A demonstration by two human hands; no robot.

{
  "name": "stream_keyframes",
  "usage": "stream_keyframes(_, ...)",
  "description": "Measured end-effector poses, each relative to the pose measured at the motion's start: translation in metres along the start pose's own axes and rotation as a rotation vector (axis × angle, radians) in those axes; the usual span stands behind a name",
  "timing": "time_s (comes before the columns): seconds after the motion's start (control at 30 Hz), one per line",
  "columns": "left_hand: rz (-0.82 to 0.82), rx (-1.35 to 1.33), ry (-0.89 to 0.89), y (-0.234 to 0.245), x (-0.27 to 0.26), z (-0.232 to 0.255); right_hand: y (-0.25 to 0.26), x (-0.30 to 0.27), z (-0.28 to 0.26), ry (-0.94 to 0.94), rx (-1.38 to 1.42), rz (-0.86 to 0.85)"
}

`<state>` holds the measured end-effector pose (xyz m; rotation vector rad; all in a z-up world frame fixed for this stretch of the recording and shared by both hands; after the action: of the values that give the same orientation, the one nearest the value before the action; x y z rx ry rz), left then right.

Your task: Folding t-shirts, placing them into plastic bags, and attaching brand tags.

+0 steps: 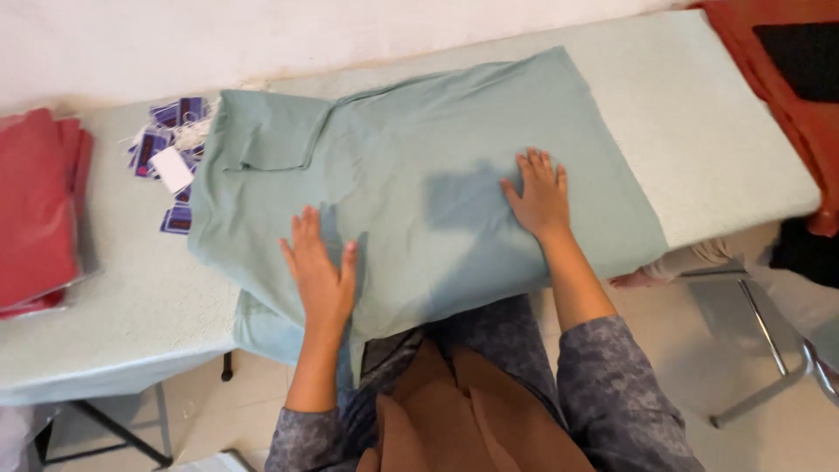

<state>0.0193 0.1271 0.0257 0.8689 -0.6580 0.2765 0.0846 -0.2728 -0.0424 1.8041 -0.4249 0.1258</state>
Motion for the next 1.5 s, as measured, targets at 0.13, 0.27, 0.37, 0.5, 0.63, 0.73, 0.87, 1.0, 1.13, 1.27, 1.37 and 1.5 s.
stream_keyframes(0.13, -0.010, 0.335, 0.242, 0.033, -0.026, -0.090, -0.001, 0.002, 0.005, -0.013, -0.003, -0.034)
stream_keyframes(0.27, -0.215, 0.405, 0.383, 0.043, -0.028, -0.128, 0.004, 0.000, 0.000, -0.007, 0.021, -0.047)
stream_keyframes(0.37, -0.143, 0.315, 0.388, 0.053, -0.027, -0.138, 0.007, -0.001, -0.001, -0.022, 0.043, -0.050)
stream_keyframes(0.5, 0.116, 0.299, 0.270, 0.083, -0.046, -0.124, 0.009, 0.000, -0.002, -0.044, 0.052, -0.062)
stream_keyframes(0.63, 0.005, 0.469, 0.244, 0.092, -0.078, -0.137, 0.008, -0.001, -0.003, -0.054, 0.052, -0.078)
stream_keyframes(0.73, 0.102, 0.482, 0.257, 0.112, -0.086, -0.151, 0.008, -0.001, -0.003, -0.046, 0.066, -0.052)
stream_keyframes(0.87, 0.210, 0.469, 0.390, 0.132, -0.112, -0.174, -0.002, -0.001, 0.018, -0.057, 0.050, 0.004)
stream_keyframes(1.0, 0.405, 0.175, 0.604, 0.140, -0.172, -0.184, 0.079, -0.049, 0.041, -0.006, 0.703, 0.599)
stream_keyframes(1.13, 0.222, -0.291, 0.585, 0.107, -0.196, -0.163, 0.110, -0.163, 0.110, -0.150, 0.797, 1.048)
stream_keyframes(1.27, 0.144, -0.721, 0.687, 0.048, -0.197, -0.206, 0.031, -0.224, 0.197, -0.634, 1.019, 0.906)
stream_keyframes(1.37, 0.009, -0.605, 1.038, 0.028, -0.195, -0.203, -0.025, -0.221, 0.172, -1.064, 1.898, 0.397)
stream_keyframes(1.5, -0.367, -0.420, 1.212, 0.019, -0.210, -0.180, -0.045, -0.213, 0.154, -1.119, 1.857, 0.248)
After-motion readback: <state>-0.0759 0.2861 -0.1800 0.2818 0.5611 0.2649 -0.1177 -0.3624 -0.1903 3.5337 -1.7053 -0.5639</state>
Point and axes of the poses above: each hand's wrist, its own x-axis towards the middle knuckle, its own y-axis out of the back of the hand, z = x × y, the point moved 8 cm from there along x, towards the middle knuckle, and after that the axes turned 6 degrees about z, right-handed, at the moved point
